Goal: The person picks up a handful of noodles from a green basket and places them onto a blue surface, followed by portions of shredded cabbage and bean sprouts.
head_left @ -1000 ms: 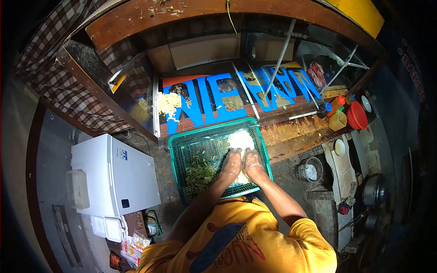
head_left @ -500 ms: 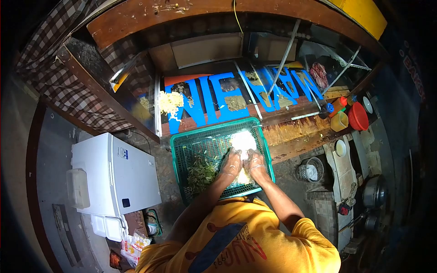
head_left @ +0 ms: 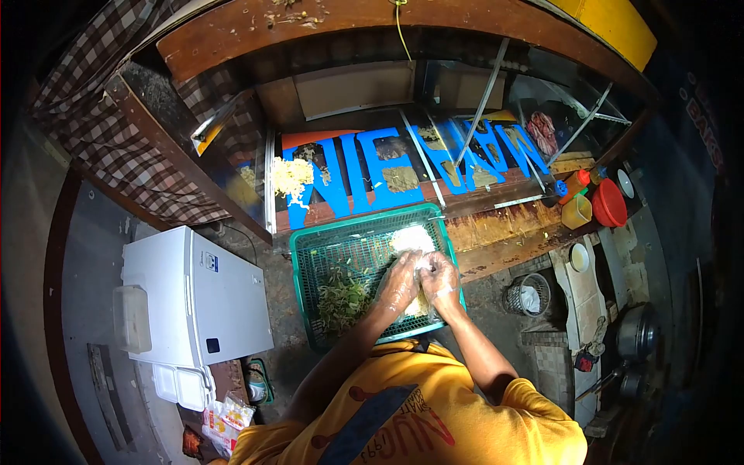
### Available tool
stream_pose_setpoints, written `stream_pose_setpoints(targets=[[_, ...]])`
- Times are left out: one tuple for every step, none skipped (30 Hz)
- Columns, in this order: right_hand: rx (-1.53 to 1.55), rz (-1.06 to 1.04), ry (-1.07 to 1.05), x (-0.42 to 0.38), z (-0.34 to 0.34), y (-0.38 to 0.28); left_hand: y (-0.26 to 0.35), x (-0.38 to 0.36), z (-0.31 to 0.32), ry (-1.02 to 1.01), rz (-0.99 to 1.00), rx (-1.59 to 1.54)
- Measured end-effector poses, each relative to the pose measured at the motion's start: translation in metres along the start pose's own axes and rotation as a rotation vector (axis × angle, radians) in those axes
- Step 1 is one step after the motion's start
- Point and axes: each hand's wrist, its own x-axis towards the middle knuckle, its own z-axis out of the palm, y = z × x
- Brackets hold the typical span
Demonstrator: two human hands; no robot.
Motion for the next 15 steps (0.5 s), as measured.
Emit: stream_pose_setpoints(targets=[[0.0, -0.003, -0.006, 0.001, -0.001, -0.003, 0.001, 0.001, -0.002, -0.045, -0.054, -0.064], [0.015, -0.002, -0.012, 0.003, -0.003, -0.006, 0.002, 0.003, -0.004, -0.091, -0.107, -0.128], [0.029, 0.0, -0.017, 0.004, -0.005, -0.011, 0.004, 0.004, -0.007, -0.087, -0.111, -0.127], [0.087, 0.034, -0.051, 0.006, -0.008, -0.017, 0.005, 0.005, -0.011, -0.088, -0.125, -0.134], [0.087, 0.031, -0.054, 0.008, -0.009, -0.018, 0.007, 0.008, -0.015, -0.089, -0.138, -0.142], [0.108, 0.035, -0.053, 0.009, -0.009, -0.018, 0.011, 0.011, -0.019, -0.067, -0.125, -0.13], [0.129, 0.042, -0.052, 0.009, -0.01, -0.018, 0.015, 0.014, -0.024, -0.065, -0.128, -0.129], [0.154, 0.057, -0.074, 0.011, -0.012, -0.018, 0.018, 0.017, -0.029, -0.067, -0.102, -0.132], [0.154, 0.056, -0.077, 0.013, -0.012, -0.014, 0.019, 0.019, -0.033, -0.068, -0.075, -0.133], [0.13, 0.008, -0.078, 0.016, -0.011, -0.009, 0.017, 0.021, -0.035, -0.06, -0.051, -0.162], [0.106, -0.041, -0.077, 0.018, -0.01, -0.004, 0.017, 0.024, -0.037, -0.058, -0.052, -0.16], [0.101, 0.008, -0.113, 0.018, -0.019, -0.025, 0.017, 0.027, -0.039, -0.077, -0.036, -0.172], [0.103, 0.006, -0.112, 0.02, -0.022, -0.031, 0.02, 0.032, -0.044, -0.096, -0.018, -0.184], [0.107, 0.0, -0.114, 0.021, -0.024, -0.034, 0.024, 0.033, -0.048, -0.102, -0.073, -0.2], [0.111, -0.007, -0.115, 0.022, -0.026, -0.035, 0.026, 0.035, -0.05, -0.104, -0.073, -0.199]])
